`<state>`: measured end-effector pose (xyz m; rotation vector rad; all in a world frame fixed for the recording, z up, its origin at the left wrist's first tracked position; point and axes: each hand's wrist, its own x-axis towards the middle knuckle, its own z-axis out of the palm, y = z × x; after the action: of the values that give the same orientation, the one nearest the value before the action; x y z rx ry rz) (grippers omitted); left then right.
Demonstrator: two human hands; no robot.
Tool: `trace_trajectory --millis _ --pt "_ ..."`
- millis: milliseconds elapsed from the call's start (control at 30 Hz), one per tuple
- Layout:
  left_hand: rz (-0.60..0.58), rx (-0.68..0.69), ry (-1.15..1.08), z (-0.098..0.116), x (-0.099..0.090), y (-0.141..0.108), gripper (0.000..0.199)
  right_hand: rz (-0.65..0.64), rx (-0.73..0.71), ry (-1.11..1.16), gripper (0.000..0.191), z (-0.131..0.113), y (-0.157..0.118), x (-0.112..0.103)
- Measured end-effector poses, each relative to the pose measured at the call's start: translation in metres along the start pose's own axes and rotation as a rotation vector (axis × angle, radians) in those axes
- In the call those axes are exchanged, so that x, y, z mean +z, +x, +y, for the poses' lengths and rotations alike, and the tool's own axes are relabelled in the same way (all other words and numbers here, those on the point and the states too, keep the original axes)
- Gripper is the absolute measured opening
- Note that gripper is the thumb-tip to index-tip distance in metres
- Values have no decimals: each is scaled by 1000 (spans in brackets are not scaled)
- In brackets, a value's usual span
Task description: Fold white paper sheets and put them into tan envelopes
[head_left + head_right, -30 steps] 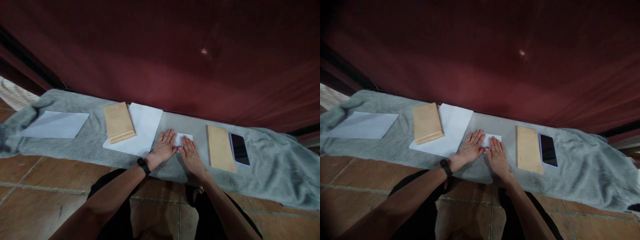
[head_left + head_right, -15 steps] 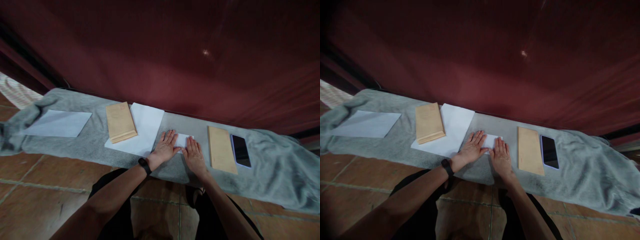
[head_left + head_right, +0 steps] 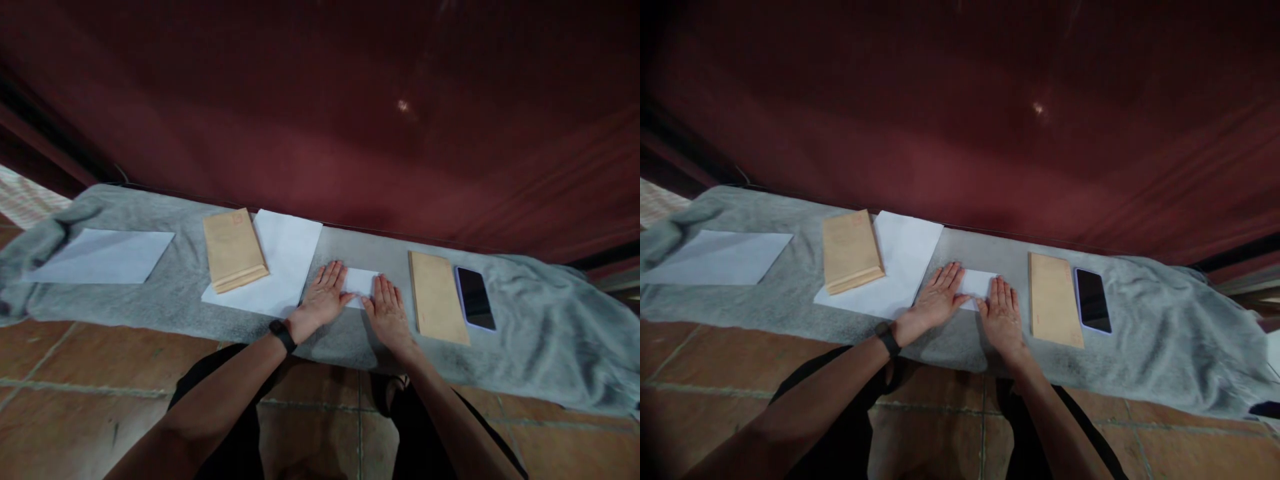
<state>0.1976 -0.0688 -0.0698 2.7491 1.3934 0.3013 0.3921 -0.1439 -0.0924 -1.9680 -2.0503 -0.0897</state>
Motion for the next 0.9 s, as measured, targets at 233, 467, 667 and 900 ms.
trace_trajectory --millis 233,467,667,900 --pt "27 -65 11 -9 3 0 73 -9 61 -29 73 3 0 -2" --pt "84 -105 26 -13 4 0 69 -21 86 -36 75 5 0 -5" --pt "60 115 -29 11 -7 -4 62 15 85 -13 68 5 0 -4" --pt "-40 284 -86 25 -8 -13 53 20 77 113 56 15 24 -7"
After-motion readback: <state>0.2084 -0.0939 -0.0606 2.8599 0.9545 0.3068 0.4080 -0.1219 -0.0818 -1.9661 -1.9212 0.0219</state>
